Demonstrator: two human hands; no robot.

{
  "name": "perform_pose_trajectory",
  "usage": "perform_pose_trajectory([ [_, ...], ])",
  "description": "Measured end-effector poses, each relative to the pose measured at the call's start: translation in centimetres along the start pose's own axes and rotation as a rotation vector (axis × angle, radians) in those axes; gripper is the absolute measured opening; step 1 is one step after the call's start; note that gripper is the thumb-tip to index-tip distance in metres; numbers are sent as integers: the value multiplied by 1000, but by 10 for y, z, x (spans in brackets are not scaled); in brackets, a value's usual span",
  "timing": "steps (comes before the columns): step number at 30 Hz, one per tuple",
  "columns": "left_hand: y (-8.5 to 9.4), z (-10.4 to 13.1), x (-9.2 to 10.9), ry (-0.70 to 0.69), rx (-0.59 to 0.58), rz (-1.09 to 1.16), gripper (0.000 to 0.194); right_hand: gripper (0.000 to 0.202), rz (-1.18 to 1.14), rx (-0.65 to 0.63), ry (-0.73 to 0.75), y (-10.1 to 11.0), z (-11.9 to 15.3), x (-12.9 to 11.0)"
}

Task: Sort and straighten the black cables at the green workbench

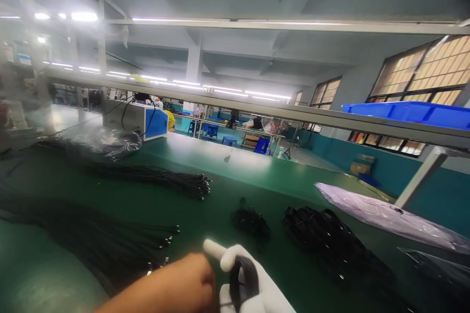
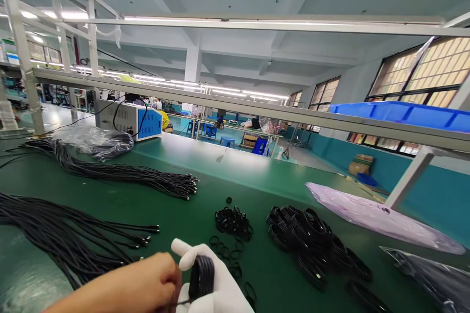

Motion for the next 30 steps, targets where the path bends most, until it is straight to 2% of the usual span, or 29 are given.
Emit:
perform_pose_trajectory([
  [2, 12, 6, 8, 31, 26, 225, 14, 46, -52, 10, 54, -3, 1, -6],
  [4, 23, 12, 19, 7, 66, 412, 22, 47, -49, 37, 97, -4, 0, -11],
  [9, 21, 13, 34, -99, 71, 591, 22, 51, -57, 75, 77, -2, -2, -10],
  [11, 27, 17, 37, -172, 164, 523, 23, 56, -26, 50, 40, -1, -2, -7],
  [14, 33, 30, 50, -280, 322, 134, 37, 55, 85, -5, -35, 0, -4, 1],
  [16, 27, 37, 61, -357, 368, -146, 40, 52, 123, -23, -47, 3, -7, 7],
  [19, 18, 40, 69, -456, 417, -378, 39, 52, 25, -8, 2, 8, -9, 14],
  [23, 12, 28, 59, -462, 431, -455, 54, 46, -73, -10, 29, 11, -10, 27],
  [28, 19, 19, 42, -460, 493, -304, 40, 52, -450, 71, -128, 7, -13, 47],
  [30, 21, 17, 37, -462, 503, -259, 38, 44, -466, 58, -112, 3, -14, 44],
])
Point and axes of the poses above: each hand's wrist, its own z-axis away from the middle knuckle, its own y-axis out of the back of the hand, x = y × z, the point moved 10 cm from there along -z, towards the middle knuckle, and after that the axes turned 8 degrees about y, right-handed, at the moved point
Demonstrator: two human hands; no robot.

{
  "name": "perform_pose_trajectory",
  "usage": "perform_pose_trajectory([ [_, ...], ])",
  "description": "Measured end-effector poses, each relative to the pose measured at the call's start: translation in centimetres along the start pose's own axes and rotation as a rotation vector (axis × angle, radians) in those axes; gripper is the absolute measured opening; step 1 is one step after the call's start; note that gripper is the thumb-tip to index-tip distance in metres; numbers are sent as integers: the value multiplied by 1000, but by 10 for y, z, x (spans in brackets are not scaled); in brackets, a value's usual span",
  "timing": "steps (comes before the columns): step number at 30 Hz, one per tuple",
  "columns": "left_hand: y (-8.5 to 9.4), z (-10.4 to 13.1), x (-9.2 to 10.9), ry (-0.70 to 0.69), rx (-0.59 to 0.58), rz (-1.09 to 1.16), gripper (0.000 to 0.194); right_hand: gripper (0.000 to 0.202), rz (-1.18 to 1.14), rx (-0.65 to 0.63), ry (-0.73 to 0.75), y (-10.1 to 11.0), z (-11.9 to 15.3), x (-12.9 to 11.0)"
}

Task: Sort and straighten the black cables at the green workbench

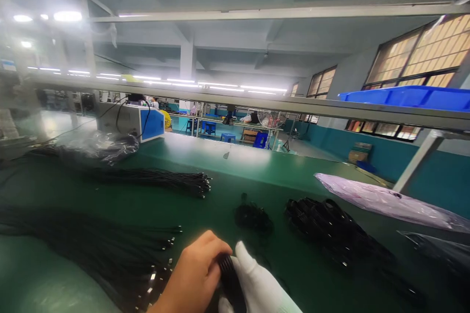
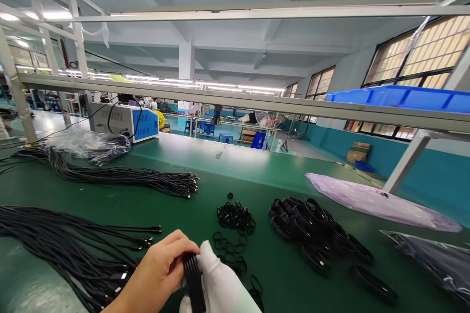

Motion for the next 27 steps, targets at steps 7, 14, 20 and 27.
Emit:
perform_pose_trajectory([
  [7, 8, -2, -12, 66, 57, -2, 35, 28, 53, -176, -29, -25, 8, -6],
  [14, 24, -7, -21, 166, 38, -65, 32, 42, 153, -121, 95, -9, -4, -5],
  [20, 9, -9, -23, 216, -346, 378, 36, 48, -4, -116, -92, -17, -4, 9],
  [27, 19, -13, -31, 322, -13, 77, 27, 80, 581, 67, 140, 16, -8, -21],
])
Point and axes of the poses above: each hand's wrist, its own z-axis away from the middle knuckle, its own y-axis out of the back of the hand, x = y × z, the point moved 10 cm from there along -z, towards the middle knuckle, and after that the axes turned 8 degrees about y, right-handed, at the moved point
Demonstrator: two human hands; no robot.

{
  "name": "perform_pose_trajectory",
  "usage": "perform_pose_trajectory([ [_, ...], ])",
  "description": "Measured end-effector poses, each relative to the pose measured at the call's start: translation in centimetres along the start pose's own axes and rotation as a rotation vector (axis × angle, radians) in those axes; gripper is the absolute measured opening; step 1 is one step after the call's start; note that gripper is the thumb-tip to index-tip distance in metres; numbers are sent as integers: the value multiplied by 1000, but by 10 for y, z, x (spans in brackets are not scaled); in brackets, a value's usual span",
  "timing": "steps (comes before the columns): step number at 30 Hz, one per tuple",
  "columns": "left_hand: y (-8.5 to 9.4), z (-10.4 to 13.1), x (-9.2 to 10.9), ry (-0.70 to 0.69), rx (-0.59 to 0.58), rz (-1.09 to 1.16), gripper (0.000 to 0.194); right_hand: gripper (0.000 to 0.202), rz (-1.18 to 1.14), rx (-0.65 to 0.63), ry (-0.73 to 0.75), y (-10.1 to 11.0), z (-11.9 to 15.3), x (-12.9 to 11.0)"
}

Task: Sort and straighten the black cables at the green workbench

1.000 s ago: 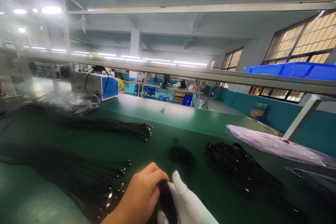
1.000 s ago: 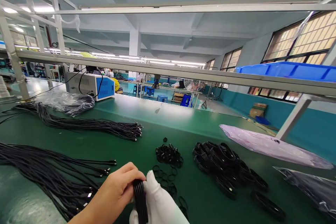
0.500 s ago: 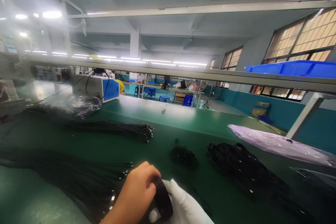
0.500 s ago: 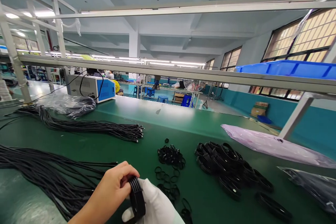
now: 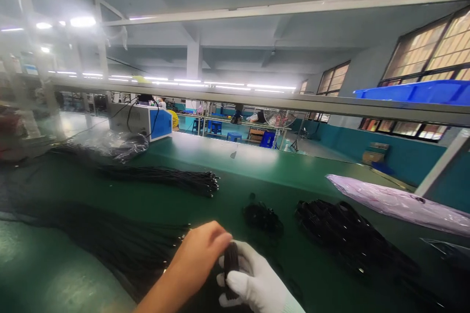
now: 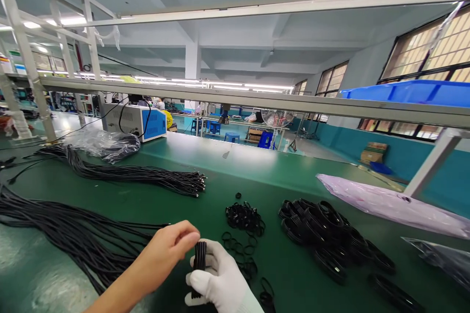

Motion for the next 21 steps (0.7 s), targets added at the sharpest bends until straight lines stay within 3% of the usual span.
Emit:
perform_pose_trajectory([
  [4, -32, 7, -31, 202, -198, 278, 21, 63, -77, -74, 26, -5, 1, -1],
  [7, -49, 10, -45, 228, -272, 421, 30, 63, -77, -107, 8, -12, 2, -3],
  [12, -53, 15, -35, 140, -346, 609, 29, 52, -160, -201, -18, -27, 8, -8],
  [17, -49, 16, -30, 116, -317, 551, 21, 52, -104, -92, -45, -17, 6, -1],
  [21, -50, 17, -32, 112, -347, 398, 19, 45, -155, -135, -72, -22, 10, 0],
])
Point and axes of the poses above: each hand's wrist, its own z-axis away from the middle knuckle, its own y-axis out of the back of the hand, x = y × z, the point moved 10 cm from there along -z, towards the middle knuckle, and after that the axes turned 8 degrees about y, right-handed, at the moved point
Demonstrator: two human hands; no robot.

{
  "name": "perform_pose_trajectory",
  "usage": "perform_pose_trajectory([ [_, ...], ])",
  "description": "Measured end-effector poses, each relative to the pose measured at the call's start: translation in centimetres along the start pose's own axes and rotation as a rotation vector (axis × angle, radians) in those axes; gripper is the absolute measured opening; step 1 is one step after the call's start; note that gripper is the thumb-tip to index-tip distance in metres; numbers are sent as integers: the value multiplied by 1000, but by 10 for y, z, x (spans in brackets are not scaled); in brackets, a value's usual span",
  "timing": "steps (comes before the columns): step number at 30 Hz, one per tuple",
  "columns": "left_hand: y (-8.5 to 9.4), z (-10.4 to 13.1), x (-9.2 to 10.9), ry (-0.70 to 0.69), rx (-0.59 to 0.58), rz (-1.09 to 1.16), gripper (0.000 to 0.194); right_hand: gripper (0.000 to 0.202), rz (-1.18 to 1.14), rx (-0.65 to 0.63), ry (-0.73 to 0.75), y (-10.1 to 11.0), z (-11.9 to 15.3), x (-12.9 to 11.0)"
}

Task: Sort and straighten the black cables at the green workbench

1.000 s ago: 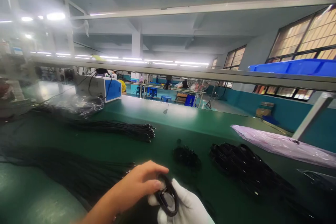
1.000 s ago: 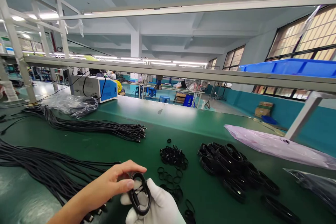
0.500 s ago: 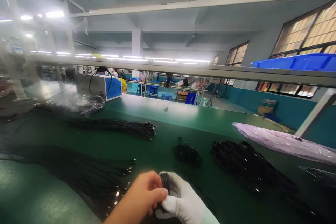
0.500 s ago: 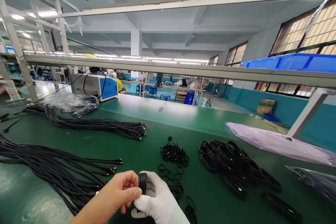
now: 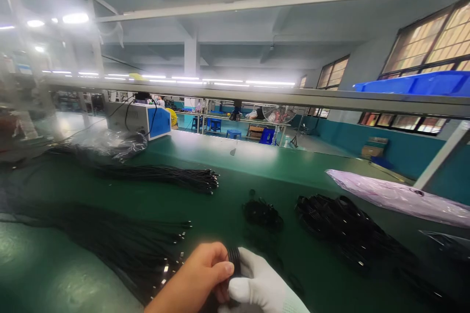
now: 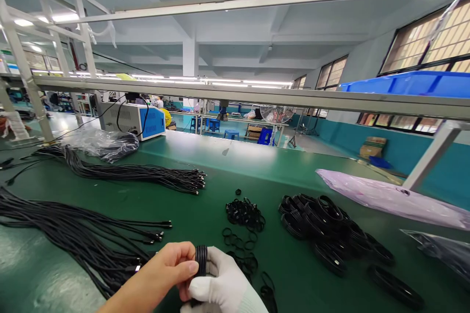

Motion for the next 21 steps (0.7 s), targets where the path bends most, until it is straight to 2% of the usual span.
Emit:
perform_pose_trajectory([
  [3, 22, 11, 19, -123, 282, -390, 11, 43, -39, 38, 6, -1, 1, -2],
  [4, 24, 17, 30, -201, 361, -514, 19, 42, -22, 54, 6, -1, 1, -2],
  [6, 18, 24, 42, -330, 415, -682, 40, 43, 55, 80, -3, 0, -1, -3],
  [8, 13, 25, 45, -392, 417, -741, 42, 47, 157, 98, 0, 3, -4, -4],
  [11, 20, 23, 41, -391, 464, -665, 34, 53, 233, 93, 21, 6, -7, -4],
  [16, 29, 16, 32, -379, 521, -472, 32, 52, 211, 102, 66, 5, -9, -3],
  [19, 35, 12, 35, -404, 564, -357, 31, 48, 86, 90, 109, 0, -9, -5],
  [21, 37, 10, 39, -381, 521, -334, 30, 49, -62, 21, 95, -8, -8, -4],
])
Point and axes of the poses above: each hand's wrist, its own z-axis away from the middle knuckle, its own y-axis out of the back of the hand, x = y × z, the point moved 10 cm from there along -z, towards the middle knuckle, and after that the axes turned 8 degrees about y, right-handed, at the moved point
